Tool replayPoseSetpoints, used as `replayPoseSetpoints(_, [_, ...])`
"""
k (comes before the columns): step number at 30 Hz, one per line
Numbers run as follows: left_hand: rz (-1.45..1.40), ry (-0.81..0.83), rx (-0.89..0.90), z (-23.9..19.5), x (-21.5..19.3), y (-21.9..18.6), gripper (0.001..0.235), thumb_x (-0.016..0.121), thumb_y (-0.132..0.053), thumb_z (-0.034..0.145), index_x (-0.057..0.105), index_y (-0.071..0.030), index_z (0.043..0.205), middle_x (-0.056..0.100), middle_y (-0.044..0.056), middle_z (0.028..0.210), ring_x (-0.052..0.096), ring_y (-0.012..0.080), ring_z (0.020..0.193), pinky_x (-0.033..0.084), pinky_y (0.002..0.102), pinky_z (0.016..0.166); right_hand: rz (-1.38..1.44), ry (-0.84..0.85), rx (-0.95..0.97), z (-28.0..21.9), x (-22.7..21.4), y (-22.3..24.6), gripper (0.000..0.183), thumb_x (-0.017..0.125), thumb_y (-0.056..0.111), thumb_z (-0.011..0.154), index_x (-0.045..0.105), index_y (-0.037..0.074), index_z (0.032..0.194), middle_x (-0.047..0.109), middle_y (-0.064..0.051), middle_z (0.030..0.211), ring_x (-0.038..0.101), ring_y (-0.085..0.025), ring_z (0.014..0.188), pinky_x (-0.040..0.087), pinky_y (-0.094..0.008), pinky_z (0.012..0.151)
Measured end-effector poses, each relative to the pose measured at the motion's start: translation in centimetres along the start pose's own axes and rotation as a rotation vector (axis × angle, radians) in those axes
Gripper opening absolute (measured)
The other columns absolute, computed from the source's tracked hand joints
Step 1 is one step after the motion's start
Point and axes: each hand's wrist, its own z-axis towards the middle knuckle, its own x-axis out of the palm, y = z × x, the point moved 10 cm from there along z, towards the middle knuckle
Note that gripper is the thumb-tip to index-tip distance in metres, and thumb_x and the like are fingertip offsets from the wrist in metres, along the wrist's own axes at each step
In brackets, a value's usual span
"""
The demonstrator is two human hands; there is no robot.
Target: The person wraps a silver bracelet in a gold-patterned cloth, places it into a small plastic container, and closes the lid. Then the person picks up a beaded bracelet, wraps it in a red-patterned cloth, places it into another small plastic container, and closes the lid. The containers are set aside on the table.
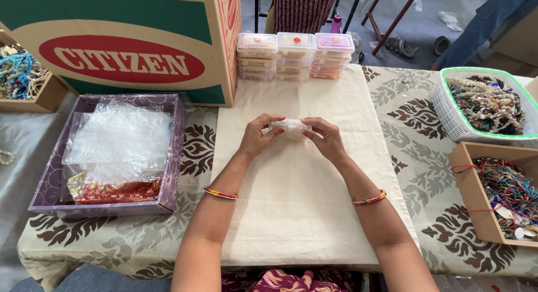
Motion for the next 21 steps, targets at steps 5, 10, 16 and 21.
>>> replayPoseSetpoints(5, [0.054, -0.039, 0.038, 0.3, -0.1, -0.9, 0.024, 0.081, -0.014, 0.088, 0.075, -0.012, 0.112, 0.072, 0.006, 0.124, 0.072, 0.0199, 0.107, 0.060, 0.032, 0.086, -0.220, -0.008, -0.157, 0.1, 0.1, 3.1, 0.030, 0.073, -0.002, 0.093, 0.071, 0.006, 0.122, 0.071, -0.011, 0.123, 0.072, -0.022, 0.109, 0.063, -0.032, 0.093])
replayPoseSetpoints(10, [0.083, -0.056, 0.017, 0.1, 0.0, -0.3, 0.013, 0.079, -0.010, 0.088, 0.070, -0.008, 0.097, 0.071, 0.005, 0.123, 0.073, 0.0195, 0.107, 0.062, 0.032, 0.088, -0.412, -0.024, -0.207, 0.2, 0.3, 6.3, 0.025, 0.075, 0.003, 0.094, 0.069, 0.006, 0.119, 0.072, -0.013, 0.119, 0.073, -0.025, 0.099, 0.061, -0.034, 0.079])
replayPoseSetpoints(16, [0.105, -0.135, 0.227, -0.3, -0.3, -1.0, 0.067, 0.085, -0.032, 0.088, 0.046, -0.003, 0.135, 0.050, 0.019, 0.145, 0.057, 0.0341, 0.126, 0.050, 0.039, 0.100, -0.493, 0.032, -0.098, 3.0, 0.2, 6.8, 0.035, 0.077, 0.008, 0.092, 0.065, 0.007, 0.124, 0.070, -0.012, 0.115, 0.074, -0.025, 0.090, 0.062, -0.033, 0.073])
replayPoseSetpoints(21, [0.174, -0.136, -0.163, 0.0, -0.6, 3.9, 0.072, 0.060, -0.057, 0.097, 0.042, -0.011, 0.150, 0.053, 0.014, 0.132, 0.066, 0.0210, 0.088, 0.057, 0.035, 0.075, -0.791, -0.194, -0.338, 10.2, -3.4, 9.7, 0.047, 0.078, -0.002, 0.080, 0.066, 0.000, 0.125, 0.063, -0.020, 0.120, 0.065, -0.034, 0.106, 0.058, -0.041, 0.089])
